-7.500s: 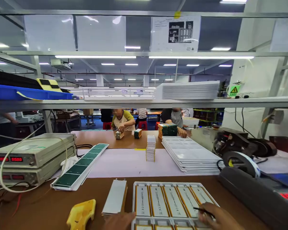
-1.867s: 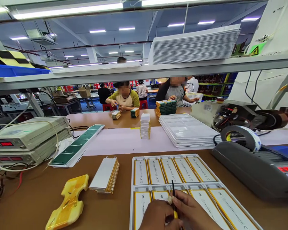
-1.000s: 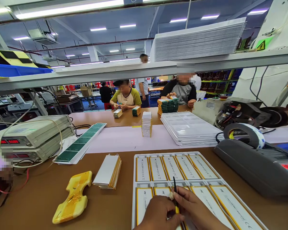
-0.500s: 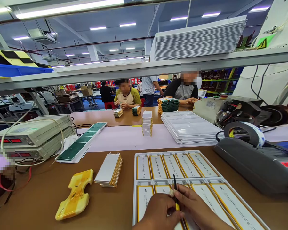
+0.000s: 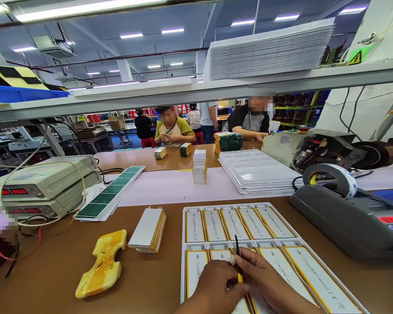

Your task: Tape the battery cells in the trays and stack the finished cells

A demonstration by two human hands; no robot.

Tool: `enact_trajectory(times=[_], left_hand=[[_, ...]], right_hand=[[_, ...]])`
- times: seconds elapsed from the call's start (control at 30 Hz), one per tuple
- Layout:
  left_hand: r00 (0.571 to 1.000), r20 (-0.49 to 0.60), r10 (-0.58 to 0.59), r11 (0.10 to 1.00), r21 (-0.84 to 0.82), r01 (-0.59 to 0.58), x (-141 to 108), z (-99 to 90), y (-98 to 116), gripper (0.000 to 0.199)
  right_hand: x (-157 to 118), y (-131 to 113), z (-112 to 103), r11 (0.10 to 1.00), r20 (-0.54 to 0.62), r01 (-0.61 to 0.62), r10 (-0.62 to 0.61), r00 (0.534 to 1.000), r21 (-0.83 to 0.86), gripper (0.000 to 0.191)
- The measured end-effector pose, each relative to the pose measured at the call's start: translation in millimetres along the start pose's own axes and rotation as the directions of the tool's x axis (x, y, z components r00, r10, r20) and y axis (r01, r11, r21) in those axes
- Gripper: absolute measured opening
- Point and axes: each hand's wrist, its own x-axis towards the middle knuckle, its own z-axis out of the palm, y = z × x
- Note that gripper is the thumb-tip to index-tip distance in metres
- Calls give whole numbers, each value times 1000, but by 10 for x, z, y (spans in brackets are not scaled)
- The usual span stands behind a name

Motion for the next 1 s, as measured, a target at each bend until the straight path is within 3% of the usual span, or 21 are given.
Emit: enact_trajectory(times=[0.3,1.0], left_hand=[[1000,9,6,1000,-5,-6,1,-34,50,33],[1000,12,4,1000,5,-4,-12,-26,39,35]], right_hand=[[7,-8,17,1000,-66,-11,10,998,-10,34],[10,16,-12,999,-21,7,-7,1000,-39,31]])
